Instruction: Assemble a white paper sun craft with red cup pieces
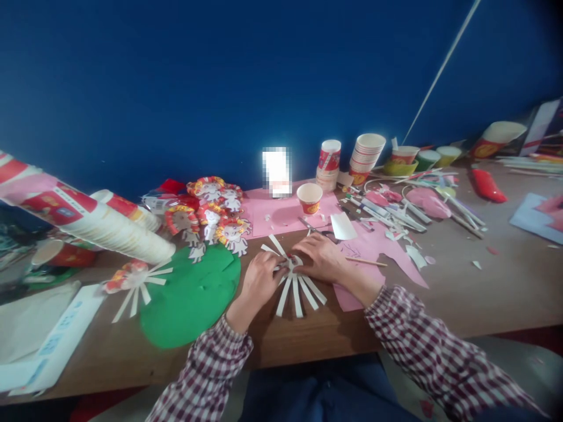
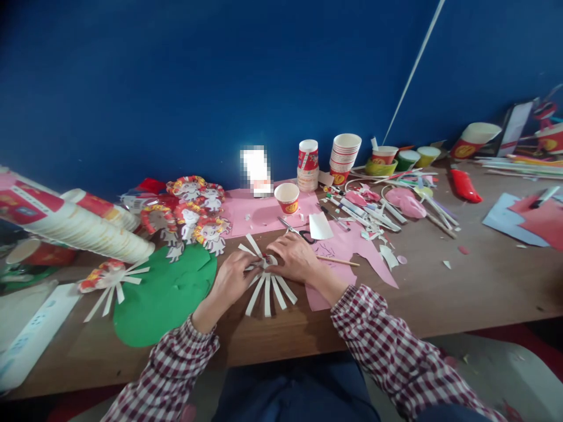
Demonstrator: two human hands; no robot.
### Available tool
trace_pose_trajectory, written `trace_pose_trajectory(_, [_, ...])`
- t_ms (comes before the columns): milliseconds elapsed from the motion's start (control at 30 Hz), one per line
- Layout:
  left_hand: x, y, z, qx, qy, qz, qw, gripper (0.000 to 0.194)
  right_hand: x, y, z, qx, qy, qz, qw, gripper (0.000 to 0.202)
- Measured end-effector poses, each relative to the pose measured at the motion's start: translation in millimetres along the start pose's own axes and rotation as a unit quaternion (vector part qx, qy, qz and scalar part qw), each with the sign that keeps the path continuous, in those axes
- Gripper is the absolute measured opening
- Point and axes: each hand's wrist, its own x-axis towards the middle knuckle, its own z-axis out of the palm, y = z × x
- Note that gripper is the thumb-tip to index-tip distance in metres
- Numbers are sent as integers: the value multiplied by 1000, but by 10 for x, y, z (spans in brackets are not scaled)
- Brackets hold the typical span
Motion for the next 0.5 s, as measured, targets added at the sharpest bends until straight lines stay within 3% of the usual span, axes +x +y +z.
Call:
trace_pose_trajectory(67, [0, 2, -3, -4, -5, 0, 1000, 18, 7, -17, 19, 12, -9, -14, 1000, 37])
trace_pose_trajectory(333, [-6, -18, 27, -33, 7, 14, 999, 15, 33, 23, 127, -3, 9, 3, 1000, 11])
trace_pose_trajectory(500, [6, -22, 24, -40, 9, 20, 999, 13, 61, 27, 146, -19, 17, 10, 1000, 14])
